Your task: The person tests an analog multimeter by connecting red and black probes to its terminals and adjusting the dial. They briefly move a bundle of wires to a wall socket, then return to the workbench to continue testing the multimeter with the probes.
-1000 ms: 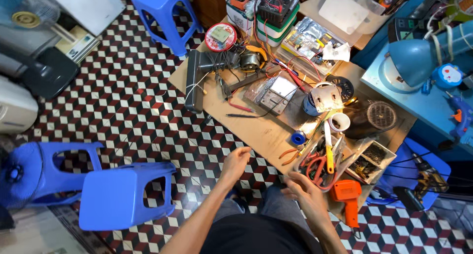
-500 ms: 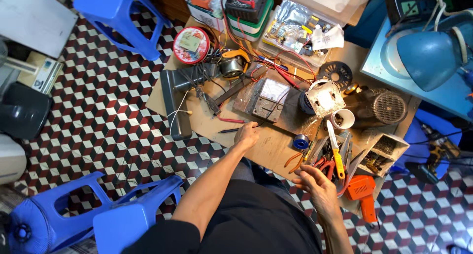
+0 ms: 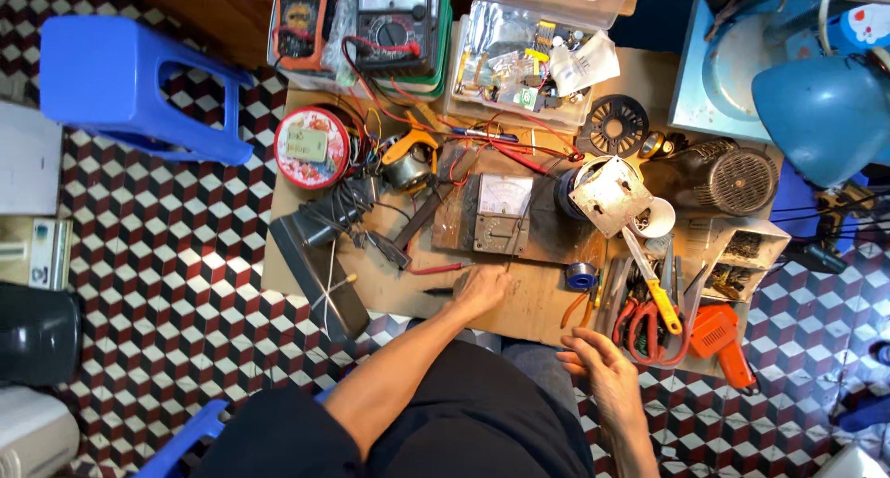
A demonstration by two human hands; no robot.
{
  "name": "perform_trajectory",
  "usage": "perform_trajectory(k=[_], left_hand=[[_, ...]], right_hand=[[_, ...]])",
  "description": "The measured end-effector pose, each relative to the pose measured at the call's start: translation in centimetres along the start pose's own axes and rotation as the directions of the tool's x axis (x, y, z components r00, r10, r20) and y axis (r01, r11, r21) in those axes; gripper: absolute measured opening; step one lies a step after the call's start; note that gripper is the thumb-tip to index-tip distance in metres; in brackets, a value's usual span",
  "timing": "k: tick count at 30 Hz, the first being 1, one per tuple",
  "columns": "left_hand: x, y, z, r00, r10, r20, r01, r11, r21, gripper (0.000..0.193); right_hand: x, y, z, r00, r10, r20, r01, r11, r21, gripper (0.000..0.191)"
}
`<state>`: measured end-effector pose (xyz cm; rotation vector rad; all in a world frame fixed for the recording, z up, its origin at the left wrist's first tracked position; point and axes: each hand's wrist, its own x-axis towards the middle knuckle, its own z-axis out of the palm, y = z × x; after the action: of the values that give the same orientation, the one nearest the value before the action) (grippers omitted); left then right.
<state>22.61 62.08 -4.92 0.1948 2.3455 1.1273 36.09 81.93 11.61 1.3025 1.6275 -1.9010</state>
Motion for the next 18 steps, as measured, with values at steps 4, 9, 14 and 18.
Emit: perform_trajectory(k=[4, 9, 14, 18], left_hand=[[-2.4, 3.7, -5.3, 0.995, 0.026, 0.098, -0.020, 0.998, -0.064, 0.036], [-3.5, 10.0, -9.4, 0.979, 0.139, 0.149, -0.081, 0.937, -0.339, 0.038], [-5.6, 13.6, -14.6, 0.875, 0.161, 0.457, 0.070, 0.892, -0.447, 0.036], [-6.7, 13.5, -19.0, 0.741, 0.185, 0.646, 0.154, 0.889, -0.432, 0.033]], right_hand=[[1.9, 0.8, 4.0, 0.997, -0.019, 0.079, 0.021, 1.000, -0.020, 0.040], [3.9, 0.2, 7.7, 0.940, 0.218, 0.262, -0.288, 0.920, 0.268, 0.055], [4.9, -1.8, 9.0, 0.919, 0.192, 0.344, -0.355, 0.782, 0.513, 0.061], [5.7, -3.3, 8.8, 0.943, 0.073, 0.326, -0.287, 0.675, 0.680, 0.053]])
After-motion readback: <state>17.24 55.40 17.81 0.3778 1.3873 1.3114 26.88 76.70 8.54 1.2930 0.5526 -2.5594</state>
